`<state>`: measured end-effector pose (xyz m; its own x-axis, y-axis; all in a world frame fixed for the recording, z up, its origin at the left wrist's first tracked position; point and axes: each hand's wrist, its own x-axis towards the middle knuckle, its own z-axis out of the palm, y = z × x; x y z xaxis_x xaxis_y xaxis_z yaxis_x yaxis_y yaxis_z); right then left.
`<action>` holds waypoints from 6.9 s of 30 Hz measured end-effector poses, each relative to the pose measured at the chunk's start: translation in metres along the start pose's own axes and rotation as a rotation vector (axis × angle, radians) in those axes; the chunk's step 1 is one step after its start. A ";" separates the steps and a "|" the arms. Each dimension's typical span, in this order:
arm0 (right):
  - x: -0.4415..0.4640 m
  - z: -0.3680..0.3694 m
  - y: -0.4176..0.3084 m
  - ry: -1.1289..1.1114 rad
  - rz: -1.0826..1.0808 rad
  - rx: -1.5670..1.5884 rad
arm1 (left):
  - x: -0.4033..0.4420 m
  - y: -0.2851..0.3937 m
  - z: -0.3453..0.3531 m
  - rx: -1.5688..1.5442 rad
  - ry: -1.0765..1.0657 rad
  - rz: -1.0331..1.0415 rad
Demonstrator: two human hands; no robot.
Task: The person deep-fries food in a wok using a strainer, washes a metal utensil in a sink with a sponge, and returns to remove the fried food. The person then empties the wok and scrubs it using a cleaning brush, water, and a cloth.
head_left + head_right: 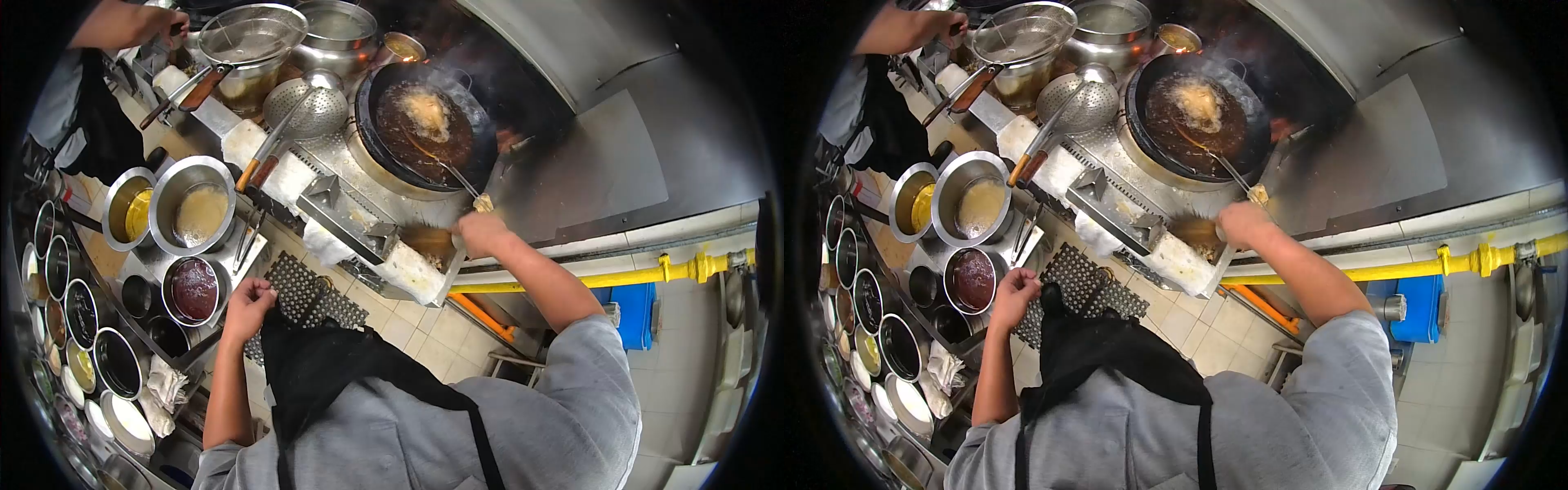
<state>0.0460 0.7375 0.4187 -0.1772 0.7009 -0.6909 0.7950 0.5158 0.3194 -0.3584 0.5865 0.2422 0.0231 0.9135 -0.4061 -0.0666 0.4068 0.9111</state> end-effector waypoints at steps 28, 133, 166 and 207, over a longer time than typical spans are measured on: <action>-0.025 0.110 -0.013 0.257 0.552 0.703 | -0.052 -0.010 0.015 0.421 -0.014 -0.074; 0.020 -0.023 -0.016 0.439 0.295 2.739 | 0.248 0.271 -0.063 -0.595 -0.430 -0.157; -0.070 0.025 0.024 0.867 0.663 1.011 | 0.283 0.217 0.189 -0.177 -0.566 -0.478; -0.068 0.035 -0.043 0.830 0.665 0.746 | 0.260 0.240 0.156 -0.060 -0.618 -0.664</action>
<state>0.0446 0.6501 0.4294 0.2829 0.9472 0.1509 0.9503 -0.2554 -0.1781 -0.2126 0.9223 0.3660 0.6047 0.3389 -0.7208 0.0997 0.8656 0.4906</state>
